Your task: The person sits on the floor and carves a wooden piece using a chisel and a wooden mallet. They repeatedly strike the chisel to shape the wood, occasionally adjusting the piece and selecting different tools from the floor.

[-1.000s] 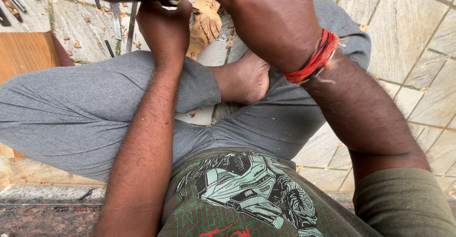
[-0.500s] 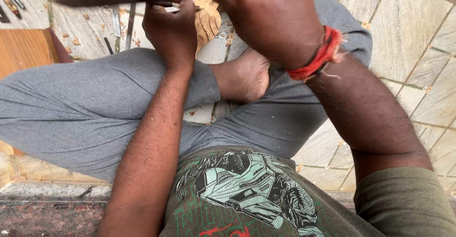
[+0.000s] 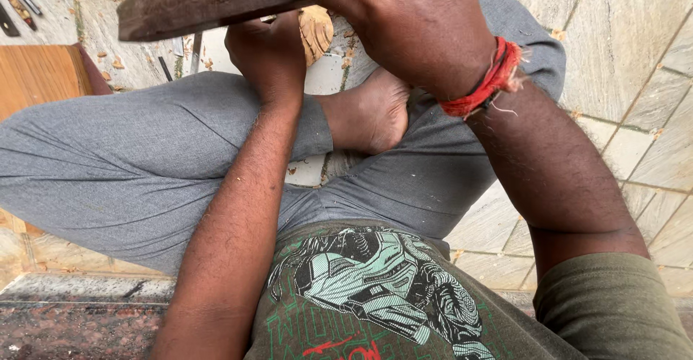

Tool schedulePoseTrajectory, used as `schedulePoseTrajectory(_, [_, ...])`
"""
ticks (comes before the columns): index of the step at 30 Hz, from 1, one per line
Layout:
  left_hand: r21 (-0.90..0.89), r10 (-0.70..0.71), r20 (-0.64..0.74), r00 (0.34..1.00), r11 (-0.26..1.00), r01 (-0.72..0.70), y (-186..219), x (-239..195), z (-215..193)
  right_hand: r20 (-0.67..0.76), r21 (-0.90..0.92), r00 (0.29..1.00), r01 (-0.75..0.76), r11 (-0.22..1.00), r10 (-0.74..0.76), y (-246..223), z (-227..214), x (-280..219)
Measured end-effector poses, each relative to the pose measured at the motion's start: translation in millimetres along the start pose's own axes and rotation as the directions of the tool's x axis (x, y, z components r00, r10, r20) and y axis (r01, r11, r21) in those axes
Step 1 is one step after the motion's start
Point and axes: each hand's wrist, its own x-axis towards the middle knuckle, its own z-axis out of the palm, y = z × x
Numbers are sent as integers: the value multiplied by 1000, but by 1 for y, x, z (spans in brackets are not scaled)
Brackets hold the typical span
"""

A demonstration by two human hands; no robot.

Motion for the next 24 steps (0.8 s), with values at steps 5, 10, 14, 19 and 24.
schedulePoseTrajectory(5, [-44, 73, -70, 995, 996, -76, 0, 0, 2, -38, -39, 999, 11, 999, -13, 1, 3, -4])
schedulePoseTrajectory(10, [-73, -3, 1, 1000, 997, 3, 0, -3, 2, -65, 4, 998, 6, 1000, -6, 4, 2, -7])
schedulePoseTrajectory(14, [-175, -28, -34, 999, 984, 22, 7, 2, -7, -55, 232, 993, -89, 969, 104, 9, -8, -19])
schedulePoseTrajectory(19, [-497, -53, 76, 996, 864, 84, 2, 25, -31, -27, 632, 920, -288, 719, 392, 5, -10, -52])
schedulePoseTrajectory(24, [-98, 84, 206, 975, 993, -64, -10, 34, -27, 244, 936, 691, -351, 21, 681, -18, -10, -72])
